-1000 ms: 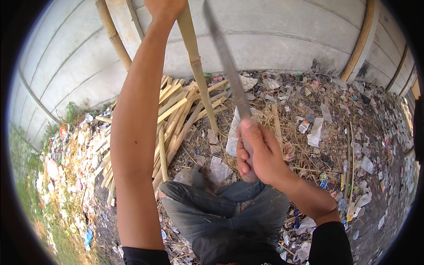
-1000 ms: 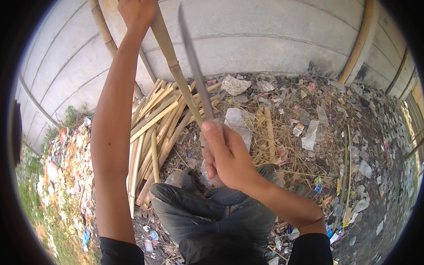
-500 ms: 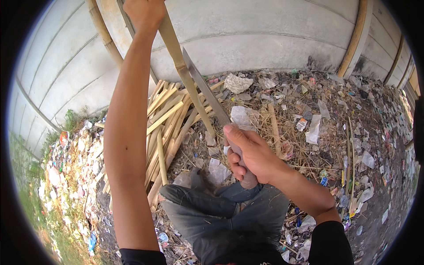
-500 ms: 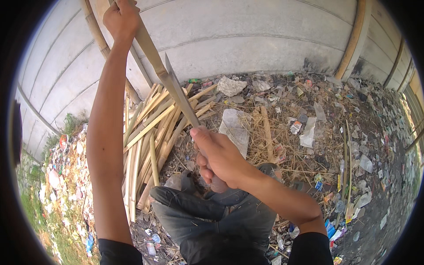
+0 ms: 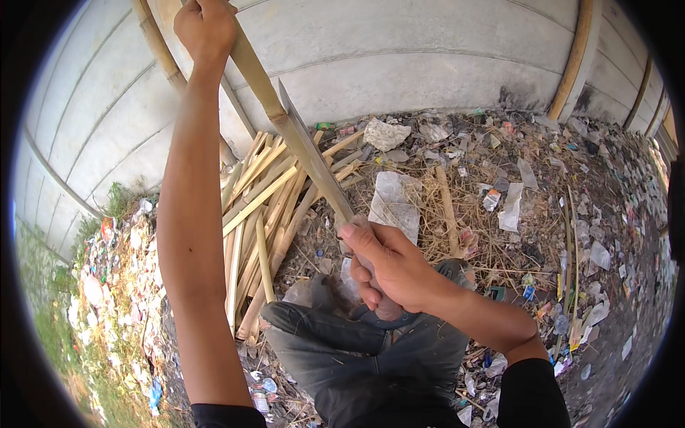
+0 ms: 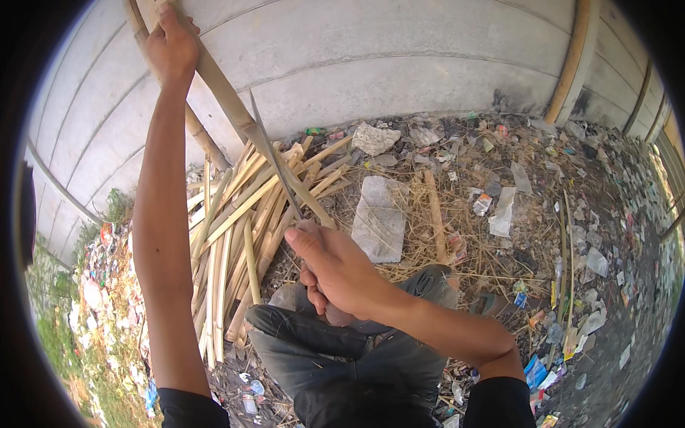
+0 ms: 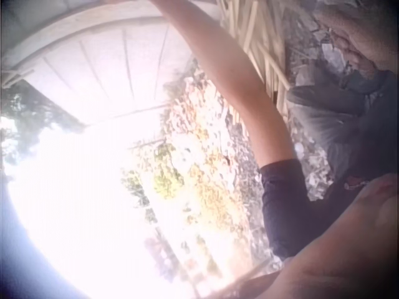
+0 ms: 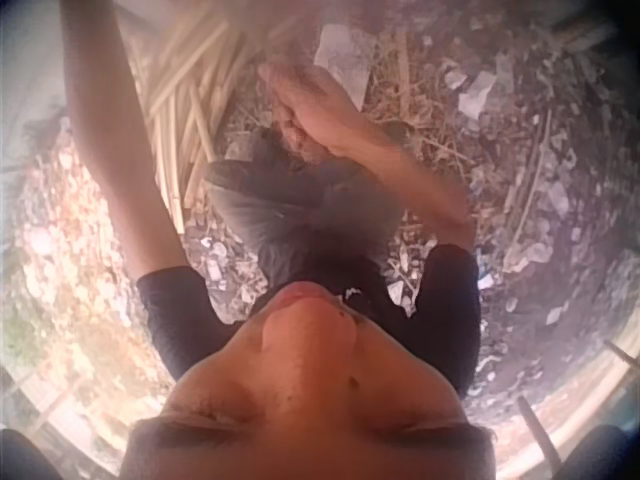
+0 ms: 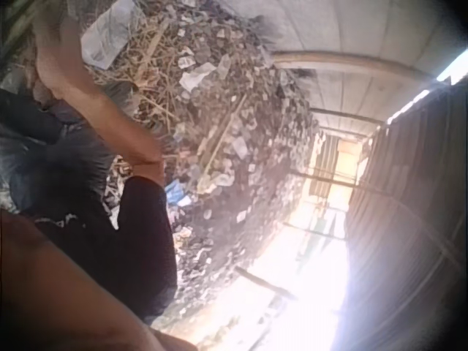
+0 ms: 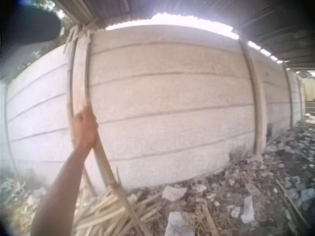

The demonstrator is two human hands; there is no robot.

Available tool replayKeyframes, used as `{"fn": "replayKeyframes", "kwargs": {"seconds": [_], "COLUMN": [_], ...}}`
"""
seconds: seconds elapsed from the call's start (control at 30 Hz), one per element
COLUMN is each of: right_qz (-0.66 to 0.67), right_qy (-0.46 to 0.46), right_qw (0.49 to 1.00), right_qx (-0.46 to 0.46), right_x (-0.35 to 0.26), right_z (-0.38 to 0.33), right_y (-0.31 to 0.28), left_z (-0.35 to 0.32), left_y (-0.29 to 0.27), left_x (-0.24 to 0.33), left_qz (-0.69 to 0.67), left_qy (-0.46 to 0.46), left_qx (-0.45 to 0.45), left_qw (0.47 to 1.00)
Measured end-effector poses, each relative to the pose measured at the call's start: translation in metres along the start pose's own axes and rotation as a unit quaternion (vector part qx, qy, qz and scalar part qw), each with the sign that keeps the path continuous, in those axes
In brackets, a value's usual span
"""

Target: The person sits on the ground and uses a large knife to split a long bamboo pole into thin strips. They then use a smaller utility knife to further refine and smooth the edges of the bamboo strips.

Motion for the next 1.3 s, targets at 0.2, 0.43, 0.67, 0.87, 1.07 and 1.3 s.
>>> {"fn": "replayKeyframes", "kwargs": {"seconds": [0.2, 0.43, 0.67, 0.87, 1.07, 1.3], "right_qz": [0.096, -0.009, 0.098, 0.001, -0.040, -0.149], "right_qy": [-0.088, -0.375, 0.169, -0.117, -0.323, -0.147], "right_qw": [0.991, 0.926, 0.968, 0.980, 0.909, 0.870], "right_qx": [-0.014, 0.030, 0.160, 0.163, 0.261, 0.446], "right_x": [-0.053, -0.037, 0.197, 0.054, 0.029, 0.115], "right_z": [-0.019, -0.023, 0.037, 0.020, -0.009, -0.093], "right_y": [-0.020, 0.014, -0.091, -0.084, -0.124, -0.244], "left_z": [0.008, -0.007, 0.016, 0.019, 0.016, 0.003], "left_y": [-0.023, 0.002, -0.024, -0.031, -0.042, -0.053], "left_x": [-0.020, 0.014, -0.024, -0.029, -0.029, -0.028], "left_qz": [-0.017, -0.001, 0.085, 0.155, 0.189, 0.143], "left_qy": [0.002, 0.009, 0.040, 0.030, 0.007, -0.022], "left_qx": [0.009, 0.021, 0.053, 0.071, 0.082, 0.115], "left_qw": [1.000, 1.000, 0.994, 0.985, 0.979, 0.983]}}
Point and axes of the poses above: each hand's wrist, its own z-axis towards the middle knuckle, its own y-axis out of the palm, x = y × z, the point moved 4 cm from there along z, towards the middle knuckle, and after that the axes turned 3 degrees about -x, right-handed, at the moved point
